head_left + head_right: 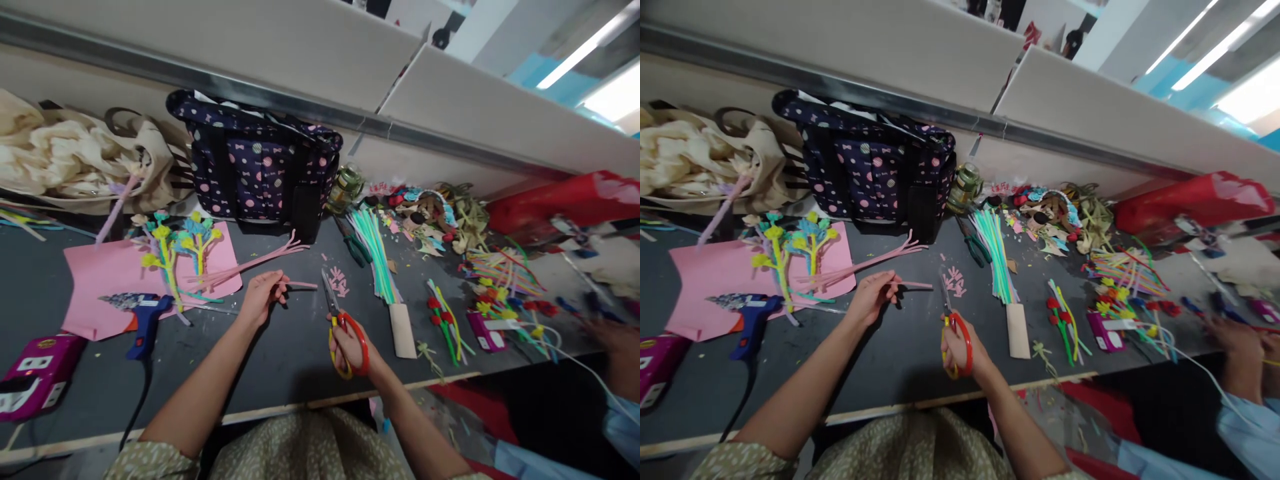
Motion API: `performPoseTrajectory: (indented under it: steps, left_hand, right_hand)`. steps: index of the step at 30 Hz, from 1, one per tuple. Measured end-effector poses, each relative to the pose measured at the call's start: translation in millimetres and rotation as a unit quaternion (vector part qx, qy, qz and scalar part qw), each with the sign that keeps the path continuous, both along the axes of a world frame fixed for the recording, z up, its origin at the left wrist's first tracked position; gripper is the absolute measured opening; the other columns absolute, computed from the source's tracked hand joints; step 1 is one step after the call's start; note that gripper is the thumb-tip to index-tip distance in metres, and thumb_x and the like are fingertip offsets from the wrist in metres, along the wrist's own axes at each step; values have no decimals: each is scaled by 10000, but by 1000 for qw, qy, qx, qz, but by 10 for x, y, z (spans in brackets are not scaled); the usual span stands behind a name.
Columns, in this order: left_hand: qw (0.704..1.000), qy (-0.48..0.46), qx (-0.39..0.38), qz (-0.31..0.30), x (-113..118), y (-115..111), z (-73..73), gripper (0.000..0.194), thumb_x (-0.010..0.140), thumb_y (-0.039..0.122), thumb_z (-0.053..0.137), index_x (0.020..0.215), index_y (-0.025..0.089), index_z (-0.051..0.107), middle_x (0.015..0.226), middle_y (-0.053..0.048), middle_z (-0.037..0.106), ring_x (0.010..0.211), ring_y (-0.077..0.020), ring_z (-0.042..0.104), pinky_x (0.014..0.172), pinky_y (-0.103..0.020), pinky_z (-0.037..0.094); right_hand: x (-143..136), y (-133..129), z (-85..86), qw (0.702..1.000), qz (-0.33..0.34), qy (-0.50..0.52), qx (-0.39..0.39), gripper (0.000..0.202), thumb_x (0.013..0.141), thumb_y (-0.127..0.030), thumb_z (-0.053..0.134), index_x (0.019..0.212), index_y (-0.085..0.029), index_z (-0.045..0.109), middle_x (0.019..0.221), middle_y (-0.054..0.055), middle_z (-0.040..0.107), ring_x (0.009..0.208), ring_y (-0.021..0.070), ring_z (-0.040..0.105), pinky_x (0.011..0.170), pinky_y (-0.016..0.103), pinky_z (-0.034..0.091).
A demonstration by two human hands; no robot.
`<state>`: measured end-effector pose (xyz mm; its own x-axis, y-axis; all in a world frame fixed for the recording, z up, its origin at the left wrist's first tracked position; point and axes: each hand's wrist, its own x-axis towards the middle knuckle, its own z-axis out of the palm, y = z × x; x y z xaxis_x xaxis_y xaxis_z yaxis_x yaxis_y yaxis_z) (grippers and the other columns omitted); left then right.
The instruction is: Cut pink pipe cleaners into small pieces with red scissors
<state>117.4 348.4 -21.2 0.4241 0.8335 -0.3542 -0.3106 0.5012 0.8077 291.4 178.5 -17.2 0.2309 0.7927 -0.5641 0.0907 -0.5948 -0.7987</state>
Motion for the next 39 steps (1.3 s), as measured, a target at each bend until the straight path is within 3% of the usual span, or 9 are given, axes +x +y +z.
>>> performPoseTrajectory:
  steps: [5,12,15,19,24,30,39]
  left_hand:
    - [1000,-18,-9,13,18,-20,53,302,692,389,721,747,95,681,547,10,575,406,-58,433,457,-231,476]
    - [999,-27,-2,23,20,-32,60,309,688,386,724,764,90,678,560,11,580,414,-54,433,464,-224,475]
    - [999,-30,2,26,19,-29,44,314,691,389,723,767,88,676,566,11,579,417,-54,435,465,-228,481]
    - [999,-34,5,17,24,-42,51,309,701,386,716,767,87,674,561,11,573,417,-54,429,461,-226,483]
    - [999,-35,12,11,29,-59,52,315,703,397,710,763,90,673,564,11,578,415,-53,437,469,-225,482]
    - [999,-33,4,16,31,-53,24,319,691,395,715,767,89,672,562,11,579,411,-54,443,474,-223,480]
    - [999,-32,0,10,71,-82,13,329,712,400,721,796,85,677,600,-7,613,426,-48,460,530,-239,524]
  right_hand:
    - [-39,22,18,999,-13,40,12,518,790,-374,518,1257,-179,413,595,-65,575,423,151,631,344,184,415]
    - [-68,13,303,986,-26,163,-17,611,672,-227,571,1250,-160,386,742,8,651,729,211,721,560,261,550]
    - [-2,-6,392,985,-15,171,-32,604,686,-260,565,1250,-166,370,816,43,660,786,252,721,498,286,559]
    - [95,13,431,987,-25,154,-50,566,701,-278,543,1230,-185,362,796,30,646,685,246,718,383,250,509]
    - [133,37,430,990,-80,116,-8,577,694,-298,553,1227,-192,359,779,2,636,561,186,678,366,240,488]
    - [67,16,348,996,-30,81,3,576,668,-277,564,1216,-170,422,783,14,647,533,167,661,382,225,467]
    - [82,-40,162,999,5,40,30,529,729,-248,495,1252,-190,437,788,19,655,533,156,647,406,235,479]
